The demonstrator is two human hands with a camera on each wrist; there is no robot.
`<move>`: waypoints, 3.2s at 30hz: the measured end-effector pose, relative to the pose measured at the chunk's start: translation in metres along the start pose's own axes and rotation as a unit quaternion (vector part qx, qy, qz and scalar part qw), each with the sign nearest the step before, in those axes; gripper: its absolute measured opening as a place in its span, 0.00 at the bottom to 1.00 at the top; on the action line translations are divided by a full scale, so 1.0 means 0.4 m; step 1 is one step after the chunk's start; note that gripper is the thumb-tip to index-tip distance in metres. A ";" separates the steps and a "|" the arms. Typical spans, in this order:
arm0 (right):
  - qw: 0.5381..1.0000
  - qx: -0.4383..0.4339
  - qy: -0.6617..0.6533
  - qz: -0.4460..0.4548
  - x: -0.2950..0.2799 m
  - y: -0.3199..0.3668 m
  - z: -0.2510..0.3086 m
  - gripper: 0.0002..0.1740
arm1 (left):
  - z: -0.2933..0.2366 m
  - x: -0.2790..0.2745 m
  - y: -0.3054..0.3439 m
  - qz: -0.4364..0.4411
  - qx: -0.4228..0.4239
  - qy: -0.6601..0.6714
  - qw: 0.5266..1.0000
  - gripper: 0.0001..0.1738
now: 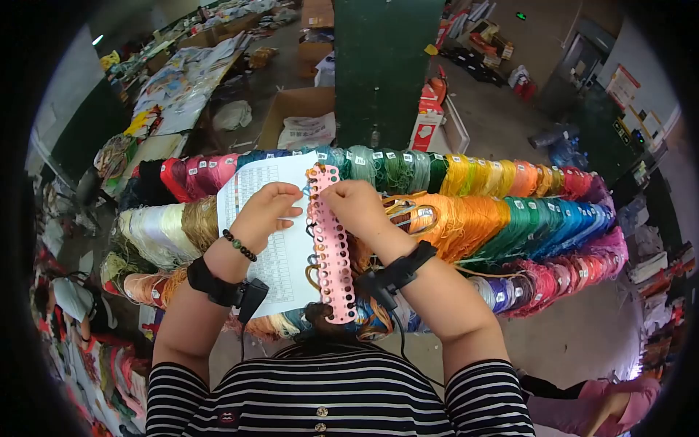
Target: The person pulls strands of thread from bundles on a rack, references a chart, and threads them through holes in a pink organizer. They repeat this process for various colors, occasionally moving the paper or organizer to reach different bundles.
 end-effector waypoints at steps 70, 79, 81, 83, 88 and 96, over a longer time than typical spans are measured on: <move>0.992 0.061 -0.057 0.095 -0.010 0.009 -0.022 0.17 | 0.049 0.075 -0.051 -0.014 0.113 -0.032 0.993 0.29; 0.995 0.018 0.059 0.084 -0.018 -0.001 0.011 0.19 | 0.050 0.068 -0.064 -0.021 0.090 -0.069 0.993 0.31; 0.994 0.006 0.071 0.087 -0.015 -0.004 0.011 0.18 | 0.044 0.068 -0.067 -0.027 0.095 -0.083 0.992 0.29; 0.992 0.008 0.051 0.116 -0.011 -0.011 -0.002 0.16 | 0.041 0.067 -0.065 -0.033 0.114 -0.097 0.988 0.27; 0.979 0.075 -0.135 0.131 0.005 -0.009 -0.034 0.10 | 0.045 0.016 -0.052 -0.093 0.159 -0.232 0.955 0.25; 0.993 0.037 -0.056 0.100 0.001 0.000 -0.017 0.09 | 0.046 -0.004 -0.030 -0.096 0.112 -0.186 0.971 0.25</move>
Point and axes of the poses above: each hand's wrist, its own y-axis away from the middle knuckle, its own x-axis out of the palm, z = x × y, the point moved 3 cm from there along -y, towards the middle knuckle, and after that the axes turned 6 degrees about z, right-handed, at the moved point
